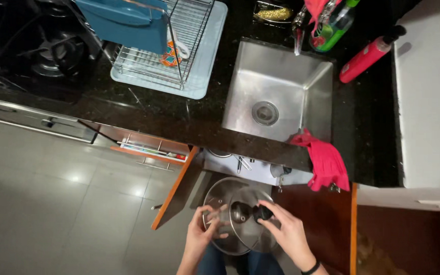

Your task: The person organizes various kitchen items by placing a bowl and a rolling pin into a lower cabinet, and then moving several pot lids between a counter and a cabinet under the sink.

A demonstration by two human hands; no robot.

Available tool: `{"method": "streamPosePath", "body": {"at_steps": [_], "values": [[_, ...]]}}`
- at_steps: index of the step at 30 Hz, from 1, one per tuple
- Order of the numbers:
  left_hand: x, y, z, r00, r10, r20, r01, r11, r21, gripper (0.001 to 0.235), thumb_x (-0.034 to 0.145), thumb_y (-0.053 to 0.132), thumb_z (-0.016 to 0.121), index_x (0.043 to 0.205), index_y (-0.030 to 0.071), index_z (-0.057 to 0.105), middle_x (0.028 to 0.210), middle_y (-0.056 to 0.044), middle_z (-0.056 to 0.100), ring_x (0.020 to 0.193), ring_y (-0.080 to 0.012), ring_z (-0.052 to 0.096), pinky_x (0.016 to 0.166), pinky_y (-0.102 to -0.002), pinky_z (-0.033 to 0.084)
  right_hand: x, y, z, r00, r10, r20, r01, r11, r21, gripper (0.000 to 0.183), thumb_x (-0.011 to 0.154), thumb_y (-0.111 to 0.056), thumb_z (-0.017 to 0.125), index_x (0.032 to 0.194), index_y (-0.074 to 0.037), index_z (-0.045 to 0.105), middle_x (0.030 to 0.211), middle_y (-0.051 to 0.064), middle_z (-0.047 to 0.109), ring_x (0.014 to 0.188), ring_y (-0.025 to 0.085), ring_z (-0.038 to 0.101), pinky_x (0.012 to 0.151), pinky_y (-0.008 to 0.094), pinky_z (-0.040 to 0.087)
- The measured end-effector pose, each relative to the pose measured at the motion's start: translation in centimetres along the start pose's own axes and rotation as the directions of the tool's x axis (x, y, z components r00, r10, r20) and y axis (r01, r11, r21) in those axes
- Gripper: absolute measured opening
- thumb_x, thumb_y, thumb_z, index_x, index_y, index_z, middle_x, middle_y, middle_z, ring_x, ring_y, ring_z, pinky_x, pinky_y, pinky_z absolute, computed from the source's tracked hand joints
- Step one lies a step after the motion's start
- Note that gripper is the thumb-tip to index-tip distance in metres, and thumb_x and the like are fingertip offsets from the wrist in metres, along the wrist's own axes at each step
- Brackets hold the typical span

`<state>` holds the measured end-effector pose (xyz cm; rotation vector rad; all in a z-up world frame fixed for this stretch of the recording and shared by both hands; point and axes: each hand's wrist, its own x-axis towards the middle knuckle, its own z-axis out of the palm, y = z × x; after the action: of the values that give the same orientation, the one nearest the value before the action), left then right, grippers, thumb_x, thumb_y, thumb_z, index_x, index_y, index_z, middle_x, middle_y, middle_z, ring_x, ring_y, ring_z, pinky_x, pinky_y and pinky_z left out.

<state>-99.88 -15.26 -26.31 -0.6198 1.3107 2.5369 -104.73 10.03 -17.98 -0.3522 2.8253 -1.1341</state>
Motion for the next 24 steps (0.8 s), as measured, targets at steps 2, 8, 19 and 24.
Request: {"method": "streamPosePath", "body": {"at_steps": [2, 8, 19, 24], "values": [[3.2, -4.4, -3.1, 0.996, 0.072, 0.047, -0.071, 0.997, -0.025, 0.029, 0.092, -0.004, 0.066, 0.108, 0.013, 0.048, 0.138, -0.022, 0.068, 0.092, -0.0306, 0.080, 0.063, -0.044, 0.072, 0.3, 4.1, 3.1, 1.000, -0.001, 0.026, 0.001, 1.000, 0.007, 0.048, 0.083, -0.034, 0.080, 0.129, -0.029, 0.068, 0.122, -0.007, 0.077, 0.078, 0.009, 0.077, 0.083, 0.022, 0.058], [11.2, -12.9, -8.1, 0.985, 0.149, 0.083, -0.151, 0.988, 0.022, 0.059, 0.093, -0.004, 0.062, 0.134, 0.020, 0.027, 0.150, -0.023, 0.059, 0.108, -0.0357, 0.081, 0.075, -0.033, 0.063, 2.3, 17.1, 13.8, 0.947, 0.291, 0.137, -0.293, 0.956, -0.004, 0.049, 0.083, -0.036, 0.077, 0.131, -0.037, 0.066, 0.129, -0.016, 0.076, 0.099, 0.012, 0.084, 0.089, 0.025, 0.061], [26.6, -28.2, -15.6, 0.938, 0.078, -0.337, 0.063, 0.920, 0.388, 0.056, 0.088, 0.029, 0.070, 0.141, 0.022, 0.056, 0.145, 0.000, 0.065, 0.124, -0.0211, 0.070, 0.087, -0.037, 0.072, 8.5, 37.4, 31.3, 0.950, 0.284, -0.127, -0.251, 0.941, 0.229, 0.049, 0.078, -0.024, 0.083, 0.127, -0.027, 0.073, 0.120, -0.009, 0.081, 0.103, 0.006, 0.079, 0.089, 0.017, 0.052], [33.2, -36.8, -18.7, 0.878, 0.478, -0.026, -0.364, 0.702, 0.613, 0.045, 0.093, 0.022, 0.063, 0.135, 0.021, 0.048, 0.139, 0.010, 0.072, 0.121, -0.0072, 0.074, 0.101, -0.025, 0.053, 9.2, 43.1, 35.7, 0.952, 0.198, -0.233, -0.087, 0.906, 0.414, 0.047, 0.082, -0.009, 0.078, 0.127, -0.017, 0.068, 0.127, 0.001, 0.075, 0.127, 0.015, 0.065, 0.105, 0.034, 0.059]]}}
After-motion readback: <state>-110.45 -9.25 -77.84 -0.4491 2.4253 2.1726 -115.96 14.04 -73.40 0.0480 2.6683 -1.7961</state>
